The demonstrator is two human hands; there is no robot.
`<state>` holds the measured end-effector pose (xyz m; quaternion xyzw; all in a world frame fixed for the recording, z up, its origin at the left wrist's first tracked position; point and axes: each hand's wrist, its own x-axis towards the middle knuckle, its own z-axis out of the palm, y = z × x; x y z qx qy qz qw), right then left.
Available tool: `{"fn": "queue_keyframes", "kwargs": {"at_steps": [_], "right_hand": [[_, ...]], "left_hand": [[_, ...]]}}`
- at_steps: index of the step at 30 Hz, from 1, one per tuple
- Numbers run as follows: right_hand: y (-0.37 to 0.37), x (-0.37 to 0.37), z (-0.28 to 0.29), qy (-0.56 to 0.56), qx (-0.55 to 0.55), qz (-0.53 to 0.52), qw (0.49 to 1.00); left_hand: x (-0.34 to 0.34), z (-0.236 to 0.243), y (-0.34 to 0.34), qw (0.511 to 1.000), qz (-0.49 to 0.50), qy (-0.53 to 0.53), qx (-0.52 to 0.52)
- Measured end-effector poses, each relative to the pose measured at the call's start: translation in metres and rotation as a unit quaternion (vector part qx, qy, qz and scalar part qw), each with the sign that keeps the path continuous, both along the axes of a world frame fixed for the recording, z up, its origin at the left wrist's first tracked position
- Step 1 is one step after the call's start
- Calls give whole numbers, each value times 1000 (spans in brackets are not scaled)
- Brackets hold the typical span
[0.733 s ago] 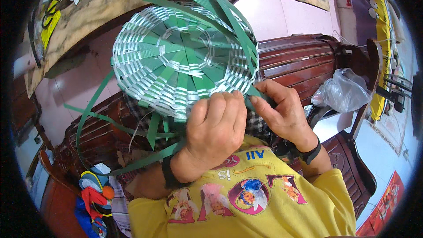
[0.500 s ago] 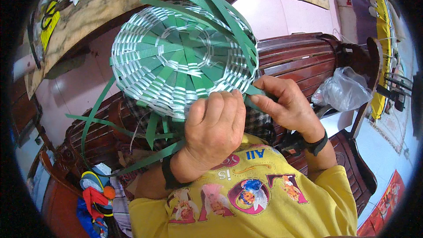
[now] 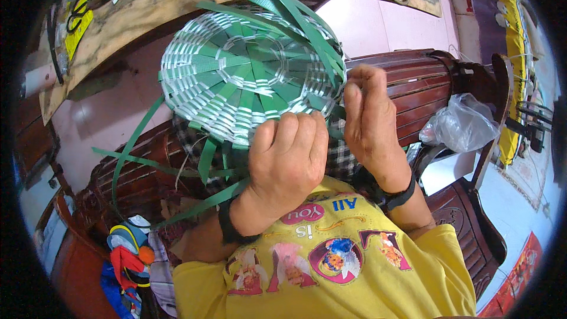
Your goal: The person is weaving a green plastic basket by hand, interlacing vertical and horizontal strips and pulling thin white ties through the gaps to secure the structure.
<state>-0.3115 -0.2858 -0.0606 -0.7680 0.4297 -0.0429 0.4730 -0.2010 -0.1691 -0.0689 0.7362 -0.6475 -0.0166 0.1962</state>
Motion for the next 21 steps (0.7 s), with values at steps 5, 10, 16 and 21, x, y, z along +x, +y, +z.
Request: {"fn": "queue_keyframes", "kwargs": {"at_steps": [5, 10, 16, 21], "right_hand": [[5, 16, -30, -55, -228, -18, 972], [2, 11, -26, -138, -209, -18, 968], [-6, -18, -4, -187, -55, -9, 981], [-5, -61, 22, -62, -60, 77, 993]], "left_hand": [[0, -1, -2, 1000, 3, -3, -11], [2, 0, -10, 999, 26, -28, 14], [8, 3, -10, 998, 17, -51, -20], [9, 8, -6, 998, 41, -33, -41]]}}
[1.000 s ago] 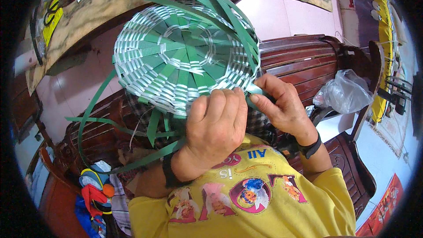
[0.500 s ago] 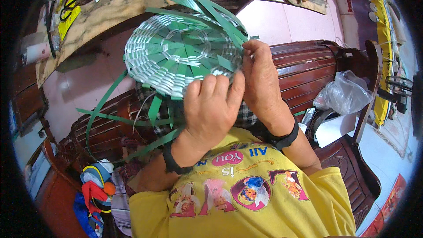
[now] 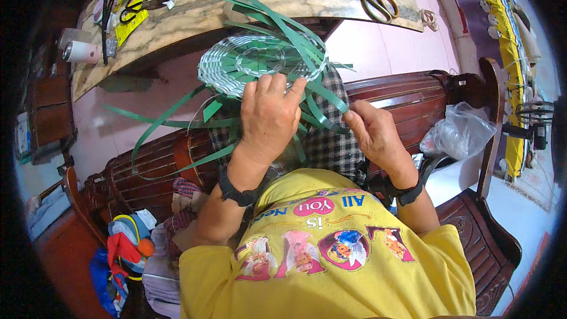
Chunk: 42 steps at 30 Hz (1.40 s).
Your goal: The person is weaving a green plastic basket by hand, interlacing vertical and horizontal strips and pulling thin white ties through the gaps to secure the structure.
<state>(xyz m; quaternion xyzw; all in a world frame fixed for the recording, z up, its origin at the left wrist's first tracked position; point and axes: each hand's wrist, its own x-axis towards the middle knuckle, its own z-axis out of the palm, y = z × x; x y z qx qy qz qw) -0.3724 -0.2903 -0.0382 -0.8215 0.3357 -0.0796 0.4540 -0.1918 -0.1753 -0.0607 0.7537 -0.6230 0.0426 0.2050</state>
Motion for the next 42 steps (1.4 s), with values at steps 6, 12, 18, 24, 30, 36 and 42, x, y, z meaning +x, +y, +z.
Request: {"fn": "queue_keyframes", "kwargs": {"at_steps": [6, 12, 18, 24, 30, 36, 42], "right_hand": [[2, 7, -11, -38, 7, 47, 998], [-26, 41, -14, 38, -89, 137, 986], [-44, 88, 12, 75, -214, 241, 944], [-49, 155, 7, 291, -111, 441, 842], [-57, 161, -14, 235, -157, 467, 838], [-64, 184, -4, 50, -91, 307, 946], [-79, 238, 27, -33, -55, 172, 983]], "left_hand": [[-15, -2, -1, 1000, -18, -20, -9], [-20, -9, 2, 997, -25, -57, -33], [-21, -15, 6, 996, -33, -64, -52], [-20, -14, 10, 993, -32, -84, -82], [-16, -18, 10, 995, -10, -65, -78], [-16, -7, 9, 995, -16, -63, -75], [-9, 0, 17, 997, -23, 1, -67]]}}
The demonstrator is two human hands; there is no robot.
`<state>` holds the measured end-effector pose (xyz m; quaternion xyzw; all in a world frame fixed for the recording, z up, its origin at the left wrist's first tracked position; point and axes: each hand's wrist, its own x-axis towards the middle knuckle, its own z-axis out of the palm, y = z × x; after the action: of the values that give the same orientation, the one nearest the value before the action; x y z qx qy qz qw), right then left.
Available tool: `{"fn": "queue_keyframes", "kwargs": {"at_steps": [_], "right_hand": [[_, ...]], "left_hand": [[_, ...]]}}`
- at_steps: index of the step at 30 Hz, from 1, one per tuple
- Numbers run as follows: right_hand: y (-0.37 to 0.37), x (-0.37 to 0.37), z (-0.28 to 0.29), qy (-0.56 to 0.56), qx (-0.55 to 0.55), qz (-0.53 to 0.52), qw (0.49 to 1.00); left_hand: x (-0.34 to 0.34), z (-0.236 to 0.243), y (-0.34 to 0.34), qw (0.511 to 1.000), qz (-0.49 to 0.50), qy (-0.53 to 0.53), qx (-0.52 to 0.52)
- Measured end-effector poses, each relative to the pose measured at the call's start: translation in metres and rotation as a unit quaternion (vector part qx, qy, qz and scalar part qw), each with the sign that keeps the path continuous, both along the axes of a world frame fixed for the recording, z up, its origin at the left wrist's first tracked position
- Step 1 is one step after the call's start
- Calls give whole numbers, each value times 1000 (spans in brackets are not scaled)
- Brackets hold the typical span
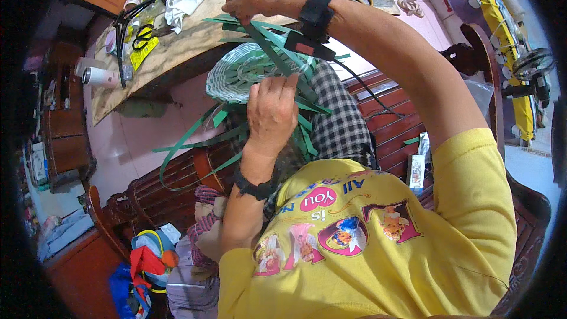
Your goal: The person is weaving a green plastic basket by hand, interlacing vertical and horizontal strips and pulling thin white ties through the gaps to secure the structure.
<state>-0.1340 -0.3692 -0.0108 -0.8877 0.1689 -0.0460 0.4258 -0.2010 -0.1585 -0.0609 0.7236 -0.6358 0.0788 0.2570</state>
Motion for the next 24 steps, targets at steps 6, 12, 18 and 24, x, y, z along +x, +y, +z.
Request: {"fn": "queue_keyframes", "kwargs": {"at_steps": [6, 12, 18, 24], "right_hand": [[-37, 54, -28, -43, -11, -74, 996], [-63, 57, -4, -101, 46, -176, 978], [-57, 57, -2, -161, 141, -164, 963], [-70, 42, -13, -203, 118, -114, 965]], "left_hand": [[4, 9, 0, 1000, -26, 0, -1], [4, 18, 6, 999, -33, 5, -3], [1, 34, -7, 998, 9, 34, 55], [4, 16, -11, 996, 55, -23, 62]]}}
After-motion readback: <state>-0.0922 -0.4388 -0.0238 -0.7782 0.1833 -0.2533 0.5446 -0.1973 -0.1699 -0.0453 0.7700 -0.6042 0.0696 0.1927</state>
